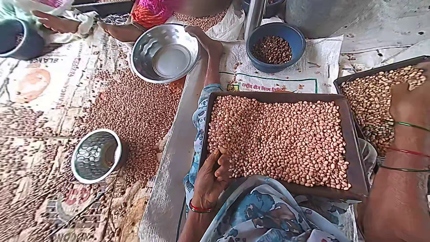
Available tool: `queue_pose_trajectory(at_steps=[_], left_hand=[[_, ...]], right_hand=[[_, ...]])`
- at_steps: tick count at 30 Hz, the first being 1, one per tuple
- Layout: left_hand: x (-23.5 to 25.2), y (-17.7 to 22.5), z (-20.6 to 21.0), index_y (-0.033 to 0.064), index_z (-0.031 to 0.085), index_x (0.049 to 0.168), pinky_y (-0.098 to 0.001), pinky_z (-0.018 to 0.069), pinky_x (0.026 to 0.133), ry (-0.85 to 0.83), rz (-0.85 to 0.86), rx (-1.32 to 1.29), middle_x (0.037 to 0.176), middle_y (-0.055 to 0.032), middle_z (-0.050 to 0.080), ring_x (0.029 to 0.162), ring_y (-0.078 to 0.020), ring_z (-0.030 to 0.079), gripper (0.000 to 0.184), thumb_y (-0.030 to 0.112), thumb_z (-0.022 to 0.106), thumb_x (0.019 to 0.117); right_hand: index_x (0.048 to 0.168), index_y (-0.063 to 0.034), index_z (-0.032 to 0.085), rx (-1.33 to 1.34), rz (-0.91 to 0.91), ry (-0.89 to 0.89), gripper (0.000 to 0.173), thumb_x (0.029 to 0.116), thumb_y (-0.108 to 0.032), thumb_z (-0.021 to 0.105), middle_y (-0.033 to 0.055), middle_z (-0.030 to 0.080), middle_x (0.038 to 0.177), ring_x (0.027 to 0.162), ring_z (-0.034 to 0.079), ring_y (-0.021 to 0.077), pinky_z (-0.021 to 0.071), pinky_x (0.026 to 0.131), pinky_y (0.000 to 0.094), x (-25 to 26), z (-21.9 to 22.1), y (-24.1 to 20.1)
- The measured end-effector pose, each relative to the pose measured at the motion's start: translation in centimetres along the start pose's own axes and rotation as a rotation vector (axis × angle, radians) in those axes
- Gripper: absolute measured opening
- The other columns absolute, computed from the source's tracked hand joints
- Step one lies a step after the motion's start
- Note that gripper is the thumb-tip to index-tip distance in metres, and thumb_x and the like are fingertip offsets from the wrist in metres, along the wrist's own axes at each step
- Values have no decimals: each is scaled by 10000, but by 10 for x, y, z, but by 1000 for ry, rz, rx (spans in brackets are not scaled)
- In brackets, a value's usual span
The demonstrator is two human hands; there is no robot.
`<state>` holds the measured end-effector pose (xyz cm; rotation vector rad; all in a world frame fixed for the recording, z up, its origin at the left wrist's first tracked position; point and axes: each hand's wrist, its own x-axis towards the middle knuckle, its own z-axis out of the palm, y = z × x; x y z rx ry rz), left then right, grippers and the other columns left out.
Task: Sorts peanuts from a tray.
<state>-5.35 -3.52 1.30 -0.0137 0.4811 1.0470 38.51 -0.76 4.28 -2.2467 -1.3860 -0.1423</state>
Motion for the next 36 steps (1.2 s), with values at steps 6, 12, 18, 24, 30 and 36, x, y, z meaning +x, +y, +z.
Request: queue_pose_trajectory(at_steps=[6, 12, 18, 24, 30, 36], left_hand=[[-11, 10, -18, 64, 614, 966, -114, 503, 480, -36, 102, -19, 719, 27, 621, 517, -8, 590, 419, 193, 243, 1112], [-25, 17, -17, 41, 624, 955, -122, 512, 499, -118, 147, -69, 739, 7, 643, 538, -26, 611, 325, 165, 360, 1097], [-22, 32, -32, 34, 615, 957, -117, 509, 480, -56, 226, -91, 718, 2, 638, 517, -26, 606, 403, 178, 271, 1111], [-7, 28, -28, 26, 609, 961, -125, 523, 504, -178, 169, -139, 742, 1, 639, 546, -32, 621, 333, 147, 331, 1098], [-10, 34, -36, 27, 615, 958, -124, 513, 493, -146, 176, -119, 732, 2, 637, 540, -34, 616, 342, 148, 326, 1098], [-8, 26, -26, 8, 620, 954, -127, 519, 492, -182, 148, -147, 736, -7, 645, 540, -31, 621, 331, 145, 353, 1093]], right_hand=[[1175, -54, 755, 619, -904, -565, 336, 909, 62, 585, 176, 717, 1197, 1145, 675, 365, 510, 953, 559, -87, 91, -161], [870, -83, 787, 393, -1183, -790, 213, 866, 80, 649, 119, 739, 977, 1219, 600, 397, 354, 971, 688, -83, 122, -166], [1012, -113, 799, 184, -900, -552, 457, 787, 234, 605, 127, 706, 1227, 1333, 500, 471, 324, 972, 744, -52, 51, -114], [1185, -89, 758, 382, -889, -1183, 427, 948, 123, 474, 152, 629, 1400, 1388, 473, 440, 312, 1011, 732, -136, 56, -138], [989, -35, 786, 36, -532, -706, 145, 947, 16, 656, 215, 722, 962, 869, 704, 415, 537, 761, 598, -85, 17, -82], [1107, 33, 724, 68, -349, -460, 173, 975, -68, 678, 310, 639, 1118, 986, 654, 493, 518, 830, 625, -60, 54, -80]])
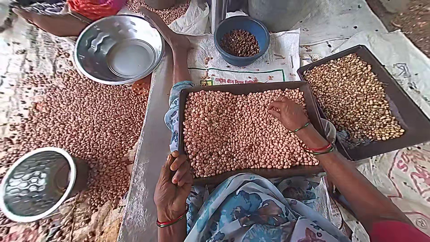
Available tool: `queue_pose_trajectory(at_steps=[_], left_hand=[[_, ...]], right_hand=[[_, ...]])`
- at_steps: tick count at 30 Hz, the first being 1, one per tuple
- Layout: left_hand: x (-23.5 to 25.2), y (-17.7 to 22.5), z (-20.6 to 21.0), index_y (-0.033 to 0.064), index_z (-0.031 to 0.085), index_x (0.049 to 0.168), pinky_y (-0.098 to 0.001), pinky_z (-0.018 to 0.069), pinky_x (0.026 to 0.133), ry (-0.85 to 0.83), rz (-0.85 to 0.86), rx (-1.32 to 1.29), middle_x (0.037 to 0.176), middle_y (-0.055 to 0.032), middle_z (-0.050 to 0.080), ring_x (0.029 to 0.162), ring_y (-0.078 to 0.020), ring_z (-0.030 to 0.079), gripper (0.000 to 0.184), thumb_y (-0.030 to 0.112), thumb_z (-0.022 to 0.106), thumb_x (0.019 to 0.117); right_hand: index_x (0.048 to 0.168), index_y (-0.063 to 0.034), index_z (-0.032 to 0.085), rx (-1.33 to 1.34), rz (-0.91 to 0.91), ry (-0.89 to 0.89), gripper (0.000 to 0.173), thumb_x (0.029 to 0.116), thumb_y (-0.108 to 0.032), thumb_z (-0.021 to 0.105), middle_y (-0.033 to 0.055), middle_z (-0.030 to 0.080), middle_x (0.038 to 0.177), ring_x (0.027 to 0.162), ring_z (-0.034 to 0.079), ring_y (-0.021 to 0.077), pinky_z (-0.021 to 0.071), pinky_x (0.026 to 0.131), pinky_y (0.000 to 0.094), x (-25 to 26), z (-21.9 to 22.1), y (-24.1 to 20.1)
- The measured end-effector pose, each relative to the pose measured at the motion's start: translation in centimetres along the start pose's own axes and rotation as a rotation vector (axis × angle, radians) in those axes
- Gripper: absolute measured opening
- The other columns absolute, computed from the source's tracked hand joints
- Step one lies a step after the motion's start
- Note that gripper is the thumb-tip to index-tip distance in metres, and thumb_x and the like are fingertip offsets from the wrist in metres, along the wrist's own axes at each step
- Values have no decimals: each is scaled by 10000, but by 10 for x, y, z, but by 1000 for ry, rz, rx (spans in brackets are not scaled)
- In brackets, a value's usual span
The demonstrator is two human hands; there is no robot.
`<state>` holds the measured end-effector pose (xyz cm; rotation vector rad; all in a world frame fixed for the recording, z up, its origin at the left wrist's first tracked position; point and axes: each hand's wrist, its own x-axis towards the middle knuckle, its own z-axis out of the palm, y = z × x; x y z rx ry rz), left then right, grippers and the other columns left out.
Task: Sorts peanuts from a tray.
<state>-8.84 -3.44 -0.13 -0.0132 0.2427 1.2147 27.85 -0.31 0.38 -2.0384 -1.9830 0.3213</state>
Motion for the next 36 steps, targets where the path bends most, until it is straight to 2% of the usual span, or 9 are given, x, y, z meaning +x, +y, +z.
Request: queue_pose_trajectory(at_steps=[3, 5, 8, 11, 15, 22, 27, 32, 36], left_hand=[[-1, 4, 0, 2, 627, 965, -130, 523, 506, -11, 5, 15, 754, -14, 653, 558, -39, 631, 307, 146, 386, 1088], [-2, 8, -3, -7, 634, 979, -136, 531, 508, 0, 17, 18, 764, -31, 659, 567, -52, 640, 318, 144, 377, 1090], [3, 6, -5, -3, 616, 973, -130, 526, 499, 25, 10, 24, 756, -27, 652, 555, -45, 633, 344, 157, 340, 1101], [10, -5, -1, 9, 612, 968, -128, 521, 494, 46, -40, 19, 742, -10, 636, 547, -35, 622, 371, 170, 308, 1106], [17, -21, 9, 37, 600, 938, -119, 513, 488, 66, -97, 66, 720, 6, 622, 527, -24, 604, 402, 166, 260, 1110], [27, -73, 27, 2, 631, 1138, -107, 471, 491, 283, -349, 533, 843, -25, 698, 544, -1, 577, 469, 196, 204, 1126], [43, -117, 24, 4, 589, 1183, -118, 467, 510, 227, -622, 528, 898, -49, 711, 587, -11, 598, 477, 245, 180, 1135], [47, -120, 22, 36, 598, 1031, -115, 454, 479, 309, -617, 423, 757, -2, 635, 515, -4, 542, 423, 196, 219, 1128], [46, -116, 22, 61, 597, 1014, -107, 461, 462, 373, -504, 328, 744, 8, 633, 493, -3, 546, 439, 227, 207, 1129]], right_hand=[[1010, 75, 702, 201, 25, 50, 109, 937, -4, 691, 261, 629, 974, 816, 610, 381, 498, 731, 514, -4, -7, 5], [1056, -42, 615, 619, 72, 40, 65, 1003, -52, 579, 70, 633, 864, 655, 558, 108, 456, 591, 229, -27, -13, 18], [1155, -159, 588, 1246, 170, -140, 228, 981, -105, 451, 13, 660, 1041, 744, 628, 54, 517, 647, 169, -41, -10, 31], [1038, -95, 636, 945, 260, -71, 74, 1014, -81, 567, -27, 527, 694, 495, 400, 12, 322, 456, 140, -42, 1, 14], [1066, 51, 705, 139, 156, -51, 220, 931, -116, 754, 233, 655, 839, 750, 648, 406, 514, 689, 583, -25, 15, -7], [880, -110, 696, 1078, 160, -197, 91, 860, -22, 695, -115, 529, 609, 515, 452, -54, 392, 502, 98, -43, -21, -22], [882, -114, 734, 811, 134, -243, 45, 853, -127, 767, -126, 544, 653, 558, 443, -61, 378, 540, 113, -59, -11, -17], [1079, 16, 751, 115, 102, -280, 221, 965, -169, 707, 243, 698, 900, 844, 681, 433, 509, 775, 609, -65, 10, -12], [911, -7, 705, 491, 125, -192, 65, 905, -71, 717, 9, 569, 726, 644, 491, 58, 411, 618, 232, -51, 4, -10]])
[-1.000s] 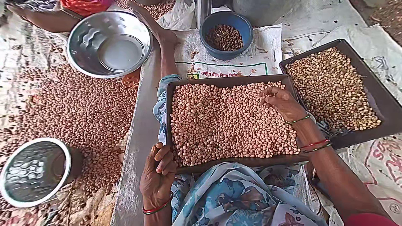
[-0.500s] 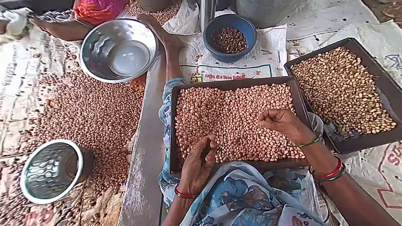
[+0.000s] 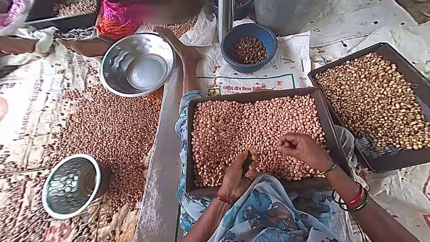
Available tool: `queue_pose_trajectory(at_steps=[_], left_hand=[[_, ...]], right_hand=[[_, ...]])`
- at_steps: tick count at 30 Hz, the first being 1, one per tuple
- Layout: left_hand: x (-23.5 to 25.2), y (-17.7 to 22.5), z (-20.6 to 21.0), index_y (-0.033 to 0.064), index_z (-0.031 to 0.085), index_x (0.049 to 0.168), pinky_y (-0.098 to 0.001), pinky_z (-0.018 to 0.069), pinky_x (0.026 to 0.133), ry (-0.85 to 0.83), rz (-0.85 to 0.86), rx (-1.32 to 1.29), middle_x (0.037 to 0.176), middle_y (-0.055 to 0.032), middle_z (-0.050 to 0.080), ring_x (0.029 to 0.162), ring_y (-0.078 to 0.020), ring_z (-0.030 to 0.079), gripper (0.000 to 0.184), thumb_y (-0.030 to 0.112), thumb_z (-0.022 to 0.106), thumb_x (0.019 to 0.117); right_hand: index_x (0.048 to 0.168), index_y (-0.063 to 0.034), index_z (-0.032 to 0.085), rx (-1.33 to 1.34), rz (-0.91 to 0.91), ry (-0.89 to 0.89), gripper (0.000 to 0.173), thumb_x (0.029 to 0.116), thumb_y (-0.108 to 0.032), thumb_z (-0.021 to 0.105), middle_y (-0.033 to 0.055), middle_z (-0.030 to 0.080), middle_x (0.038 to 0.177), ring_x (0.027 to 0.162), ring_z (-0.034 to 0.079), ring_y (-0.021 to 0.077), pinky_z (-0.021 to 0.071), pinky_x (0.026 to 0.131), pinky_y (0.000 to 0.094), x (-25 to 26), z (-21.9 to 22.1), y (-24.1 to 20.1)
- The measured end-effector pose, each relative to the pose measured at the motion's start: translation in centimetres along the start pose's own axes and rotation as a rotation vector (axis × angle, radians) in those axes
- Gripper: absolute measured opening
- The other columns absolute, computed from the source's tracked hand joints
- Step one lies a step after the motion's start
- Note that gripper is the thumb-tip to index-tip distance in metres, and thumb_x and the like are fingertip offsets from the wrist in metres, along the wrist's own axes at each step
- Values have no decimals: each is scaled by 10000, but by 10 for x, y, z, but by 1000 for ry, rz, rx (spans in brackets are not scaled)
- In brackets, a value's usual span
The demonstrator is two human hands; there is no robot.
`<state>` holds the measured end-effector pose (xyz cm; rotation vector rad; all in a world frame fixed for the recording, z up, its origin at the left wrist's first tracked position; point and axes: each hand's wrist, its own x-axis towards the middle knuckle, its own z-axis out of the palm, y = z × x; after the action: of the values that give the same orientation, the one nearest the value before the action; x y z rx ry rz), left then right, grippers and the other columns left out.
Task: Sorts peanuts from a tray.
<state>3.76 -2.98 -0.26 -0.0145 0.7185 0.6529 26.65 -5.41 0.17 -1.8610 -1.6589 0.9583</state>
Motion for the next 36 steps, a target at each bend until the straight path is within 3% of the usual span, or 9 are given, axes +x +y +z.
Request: queue_pose_trajectory(at_steps=[3, 9, 14, 16, 22, 27, 29, 32, 36], left_hand=[[-4, 3, -5, 77, 590, 991, -108, 479, 465, -3, 87, -114, 727, 16, 628, 483, -5, 555, 423, 233, 220, 1125], [-5, 9, -20, 80, 587, 974, -112, 500, 487, -103, 219, -193, 747, 15, 643, 513, -8, 584, 447, 230, 193, 1123], [-2, 10, -21, 76, 601, 968, -116, 502, 493, -107, 204, -171, 738, 17, 635, 517, -12, 579, 451, 218, 202, 1123], [0, 11, -18, 73, 598, 972, -113, 505, 493, -98, 182, -170, 736, 19, 635, 514, -10, 582, 454, 219, 196, 1122], [3, 12, -13, 69, 578, 982, -108, 499, 484, -96, 170, -176, 736, 12, 626, 510, -13, 580, 444, 222, 186, 1122], [3, 13, -17, 61, 592, 982, -111, 506, 487, -104, 183, -193, 731, 11, 628, 509, -13, 581, 447, 226, 201, 1122], [3, 13, -16, 61, 590, 984, -112, 508, 488, -104, 182, -196, 734, 11, 631, 510, -15, 584, 445, 227, 201, 1122], [4, 12, -15, 67, 584, 997, -114, 505, 483, -96, 183, -192, 733, 15, 633, 506, -13, 584, 432, 229, 204, 1123], [3, 13, -16, 78, 594, 983, -104, 504, 481, -104, 194, -177, 727, 28, 634, 494, -4, 579, 453, 242, 195, 1122]], right_hand=[[940, -16, 701, 218, 1, -17, 41, 900, -13, 713, -35, 591, 722, 605, 495, -22, 415, 584, 155, 23, 2, -7], [1015, 51, 734, -392, -211, -108, 165, 964, -98, 686, 253, 685, 943, 874, 697, 421, 553, 747, 554, 44, 34, -17], [862, -83, 660, 362, -63, -22, 93, 894, 2, 637, -57, 604, 709, 586, 527, -18, 440, 543, 135, 28, -13, 3], [844, -122, 659, 541, 18, -92, 110, 865, -23, 616, -95, 617, 687, 586, 546, -47, 454, 556, 112, 15, -20, 14], [1036, 48, 747, -335, -24, -78, 198, 944, -127, 728, 254, 690, 971, 896, 692, 407, 549, 810, 546, -10, 10, 7], [934, -98, 624, 410, 12, 40, 83, 878, -61, 574, -63, 616, 811, 668, 567, -19, 471, 608, 141, 10, -17, 25], [971, -109, 617, 522, 37, 51, 131, 919, -43, 516, -81, 613, 746, 598, 541, -34, 451, 564, 120, 17, -19, 25], [1092, 11, 720, -44, 9, 25, 156, 941, -25, 706, 100, 626, 812, 678, 557, 184, 475, 650, 340, 22, -11, 13], [1150, 64, 699, -229, 68, -131, 224, 1039, -88, 579, 271, 682, 1101, 1060, 651, 417, 478, 980, 542, 25, -12, -5]])
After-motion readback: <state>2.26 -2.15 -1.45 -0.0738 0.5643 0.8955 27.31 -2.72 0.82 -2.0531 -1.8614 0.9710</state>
